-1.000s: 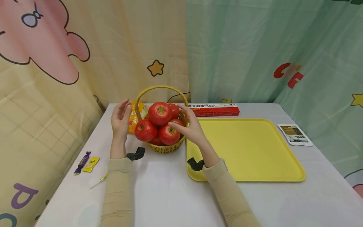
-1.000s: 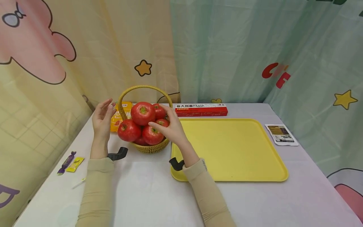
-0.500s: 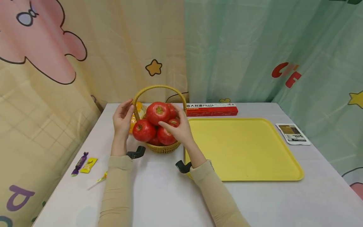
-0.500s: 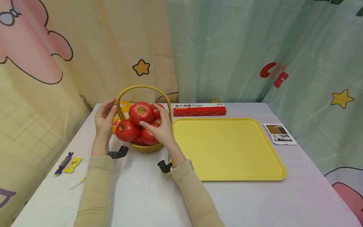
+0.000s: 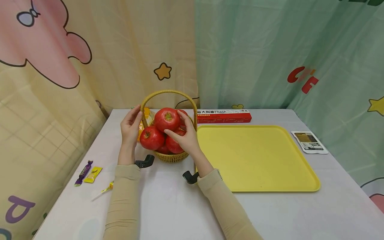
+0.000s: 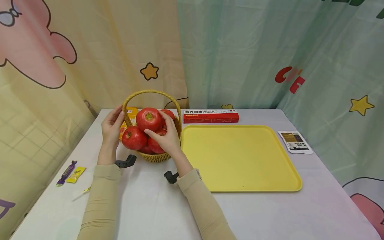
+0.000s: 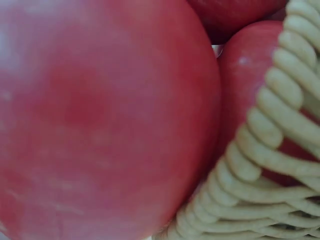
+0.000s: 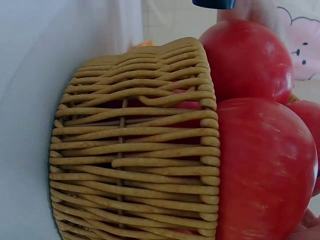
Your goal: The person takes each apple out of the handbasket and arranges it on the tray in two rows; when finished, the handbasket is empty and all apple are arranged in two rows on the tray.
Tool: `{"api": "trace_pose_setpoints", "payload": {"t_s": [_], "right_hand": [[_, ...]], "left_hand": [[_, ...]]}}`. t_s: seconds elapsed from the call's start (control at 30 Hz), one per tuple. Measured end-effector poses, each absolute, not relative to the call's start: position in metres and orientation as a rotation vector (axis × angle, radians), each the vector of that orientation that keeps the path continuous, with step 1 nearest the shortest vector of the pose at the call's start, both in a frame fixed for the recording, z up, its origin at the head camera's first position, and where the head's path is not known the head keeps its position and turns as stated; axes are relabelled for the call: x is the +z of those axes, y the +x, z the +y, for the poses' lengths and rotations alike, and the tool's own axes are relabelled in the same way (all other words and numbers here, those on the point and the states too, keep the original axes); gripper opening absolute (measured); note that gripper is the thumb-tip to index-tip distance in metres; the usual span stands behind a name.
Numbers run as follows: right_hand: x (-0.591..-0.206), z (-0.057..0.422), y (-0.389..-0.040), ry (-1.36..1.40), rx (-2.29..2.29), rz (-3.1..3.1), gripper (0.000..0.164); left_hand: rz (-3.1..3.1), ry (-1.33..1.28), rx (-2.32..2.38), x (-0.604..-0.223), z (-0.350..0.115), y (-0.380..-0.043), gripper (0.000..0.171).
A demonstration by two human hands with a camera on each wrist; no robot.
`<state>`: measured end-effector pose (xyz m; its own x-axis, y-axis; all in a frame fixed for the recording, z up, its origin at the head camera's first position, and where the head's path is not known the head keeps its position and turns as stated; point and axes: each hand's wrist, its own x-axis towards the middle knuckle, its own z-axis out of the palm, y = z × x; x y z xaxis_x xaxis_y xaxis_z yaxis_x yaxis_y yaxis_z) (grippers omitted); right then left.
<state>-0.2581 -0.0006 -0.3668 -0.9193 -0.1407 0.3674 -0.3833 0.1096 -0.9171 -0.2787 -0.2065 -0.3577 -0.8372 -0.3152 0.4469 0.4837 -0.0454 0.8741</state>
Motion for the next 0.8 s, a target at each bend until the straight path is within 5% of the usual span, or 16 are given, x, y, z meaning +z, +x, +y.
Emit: {"api": "trace_pose_setpoints", "payload": {"t_s": [0.8], "right_hand": [[-0.367,-0.006,-0.268,0.539,1.898,-2.218,0.084]], "left_hand": [[-1.673,-0.138,-1.959,-0.363,-0.205,-0.284,0.034]]}}
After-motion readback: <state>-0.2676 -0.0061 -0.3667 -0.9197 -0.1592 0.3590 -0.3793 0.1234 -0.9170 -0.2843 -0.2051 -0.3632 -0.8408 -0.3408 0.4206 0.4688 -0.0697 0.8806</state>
